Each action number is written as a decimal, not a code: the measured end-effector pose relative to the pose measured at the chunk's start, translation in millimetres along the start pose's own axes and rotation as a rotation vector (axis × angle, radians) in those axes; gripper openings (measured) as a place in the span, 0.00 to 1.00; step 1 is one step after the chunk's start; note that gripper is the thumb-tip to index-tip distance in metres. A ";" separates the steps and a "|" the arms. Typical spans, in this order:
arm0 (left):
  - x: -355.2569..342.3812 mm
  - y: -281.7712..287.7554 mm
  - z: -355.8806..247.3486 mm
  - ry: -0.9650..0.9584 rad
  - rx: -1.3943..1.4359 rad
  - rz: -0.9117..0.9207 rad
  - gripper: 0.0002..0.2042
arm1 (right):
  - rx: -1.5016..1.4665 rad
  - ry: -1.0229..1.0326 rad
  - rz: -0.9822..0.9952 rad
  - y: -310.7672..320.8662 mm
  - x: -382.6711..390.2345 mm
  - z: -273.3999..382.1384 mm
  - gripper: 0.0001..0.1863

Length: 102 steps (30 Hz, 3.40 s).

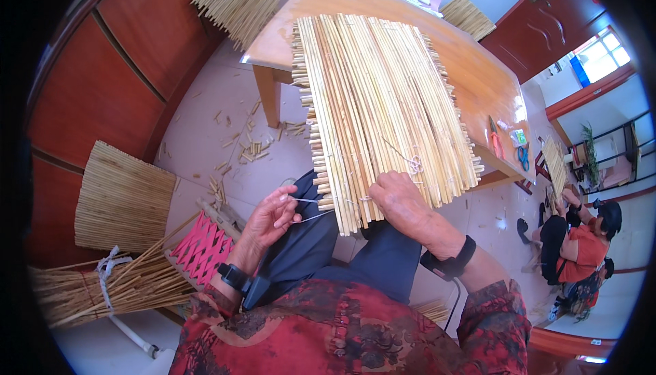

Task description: The person weaves a mat from straw stalks by threading string through the bundles of straw, tying knots, and trimming the edges with scissors.

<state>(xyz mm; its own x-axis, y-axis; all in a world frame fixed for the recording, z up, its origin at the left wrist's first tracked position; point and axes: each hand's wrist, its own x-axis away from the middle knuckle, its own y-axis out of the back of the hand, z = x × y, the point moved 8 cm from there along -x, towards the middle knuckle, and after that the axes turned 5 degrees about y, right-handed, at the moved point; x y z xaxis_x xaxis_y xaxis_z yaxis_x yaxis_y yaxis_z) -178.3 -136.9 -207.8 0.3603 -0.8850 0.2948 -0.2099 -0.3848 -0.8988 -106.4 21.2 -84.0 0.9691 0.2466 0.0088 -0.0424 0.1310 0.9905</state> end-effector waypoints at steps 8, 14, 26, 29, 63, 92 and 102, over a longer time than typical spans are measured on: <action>-4.7 20.8 19.8 0.185 -0.037 -0.105 0.11 | -0.952 -0.683 0.140 -18.8 8.8 -29.8 0.05; -7.0 15.1 18.0 0.223 -0.199 -0.151 0.08 | -0.583 -0.490 0.288 -8.1 6.2 -28.6 0.09; -21.8 -21.5 36.7 0.340 -0.580 -0.018 0.09 | -0.875 -0.431 0.043 -1.1 -2.4 -32.4 0.13; -21.3 -20.9 37.9 0.293 -0.518 -0.082 0.11 | -0.480 -0.415 0.086 17.3 1.2 -22.9 0.10; -75.2 -6.3 76.5 0.198 -0.412 0.085 0.15 | -1.734 -0.273 -0.902 97.7 5.2 -82.2 0.11; -79.9 -2.5 80.7 0.149 -0.203 0.110 0.20 | -1.634 -0.494 -0.748 70.7 25.0 -99.2 0.10; -58.2 -0.6 70.3 0.085 -0.180 -0.025 0.17 | -1.660 -0.412 -0.781 73.5 38.7 -95.3 0.10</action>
<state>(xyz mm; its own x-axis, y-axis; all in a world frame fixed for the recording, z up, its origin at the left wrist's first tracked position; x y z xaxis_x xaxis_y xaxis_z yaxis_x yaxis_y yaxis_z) -135.3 -66.7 -247.3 0.2906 -0.8907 0.3495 -0.3637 -0.4407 -0.8207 -95.2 131.9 -23.9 0.8633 -0.5030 -0.0411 0.4628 0.8214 -0.3333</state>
